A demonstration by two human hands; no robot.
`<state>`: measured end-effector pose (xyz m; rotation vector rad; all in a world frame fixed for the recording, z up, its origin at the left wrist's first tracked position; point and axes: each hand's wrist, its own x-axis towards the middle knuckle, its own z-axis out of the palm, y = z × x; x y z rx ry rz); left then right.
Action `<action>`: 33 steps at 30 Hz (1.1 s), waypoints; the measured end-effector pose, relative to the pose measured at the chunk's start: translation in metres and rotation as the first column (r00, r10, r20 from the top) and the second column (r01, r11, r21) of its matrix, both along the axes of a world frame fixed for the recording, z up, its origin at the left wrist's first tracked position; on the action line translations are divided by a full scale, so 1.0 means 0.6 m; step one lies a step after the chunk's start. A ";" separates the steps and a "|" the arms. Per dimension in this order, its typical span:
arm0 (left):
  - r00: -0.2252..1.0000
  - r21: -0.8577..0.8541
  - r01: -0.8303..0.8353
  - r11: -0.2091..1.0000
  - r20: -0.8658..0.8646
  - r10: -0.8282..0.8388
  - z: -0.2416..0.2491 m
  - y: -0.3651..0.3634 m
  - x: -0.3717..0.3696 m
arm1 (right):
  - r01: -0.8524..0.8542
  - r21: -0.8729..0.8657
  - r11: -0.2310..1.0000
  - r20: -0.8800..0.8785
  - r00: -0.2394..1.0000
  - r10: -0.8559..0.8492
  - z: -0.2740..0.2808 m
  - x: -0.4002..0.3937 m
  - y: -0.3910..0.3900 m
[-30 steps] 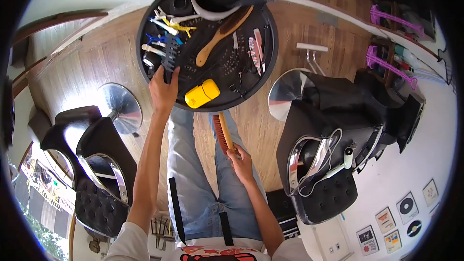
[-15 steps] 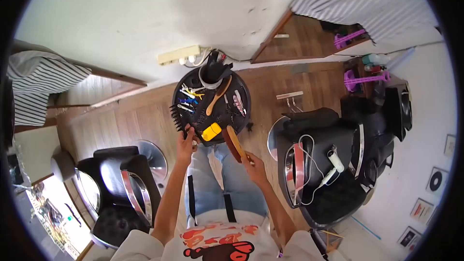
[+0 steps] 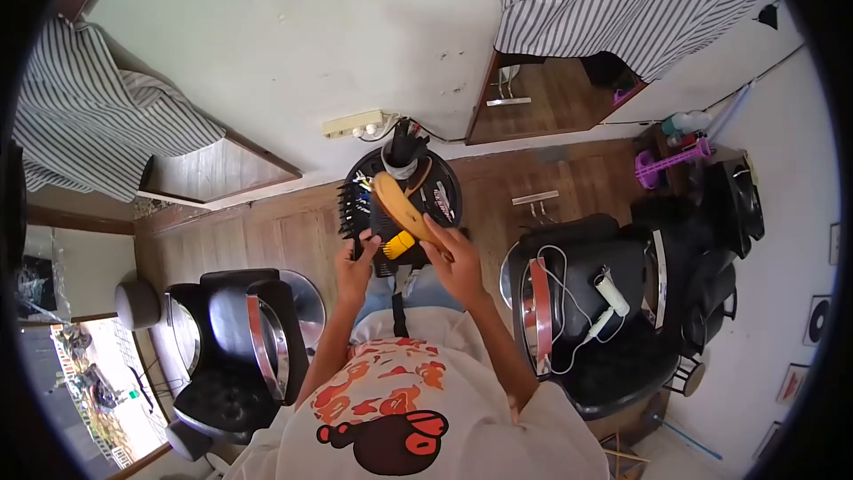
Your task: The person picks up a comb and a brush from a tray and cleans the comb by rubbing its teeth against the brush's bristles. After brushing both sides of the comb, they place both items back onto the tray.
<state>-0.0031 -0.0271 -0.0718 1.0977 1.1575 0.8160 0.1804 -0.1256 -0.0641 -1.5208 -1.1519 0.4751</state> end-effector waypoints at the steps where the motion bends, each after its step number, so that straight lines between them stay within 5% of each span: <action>1: 1.000 0.008 -0.025 1.000 0.017 0.025 0.016 -0.004 0.002 | -0.009 0.017 1.000 0.058 0.998 0.008 0.005 0.003 0.010; 6: 0.989 0.072 -0.123 0.990 0.092 0.116 0.068 0.006 0.024 | -0.059 0.067 0.996 0.233 0.972 0.042 0.026 0.015 0.028; 9: 0.977 0.176 -0.190 0.966 0.126 0.169 0.064 0.016 0.023 | -0.106 0.053 0.993 0.204 0.974 0.093 0.035 0.017 0.013; 19: 0.959 0.084 -0.208 0.975 0.213 0.186 0.064 0.036 0.022 | -0.311 -0.093 0.946 -0.080 0.949 0.304 0.055 0.067 -0.076; 25: 0.992 0.082 -0.035 0.996 0.127 0.024 0.078 0.021 0.014 | 0.052 0.070 0.996 0.133 0.989 -0.061 0.078 0.034 -0.006; 30: 0.977 0.107 -0.072 0.992 0.209 0.049 0.064 0.023 0.031 | -0.047 0.013 0.999 0.228 0.973 0.043 0.067 0.046 -0.047; 33: 0.970 0.103 -0.130 0.986 0.222 0.104 0.070 0.034 0.039 | -0.218 -0.109 0.970 0.136 0.963 0.232 0.071 0.053 -0.093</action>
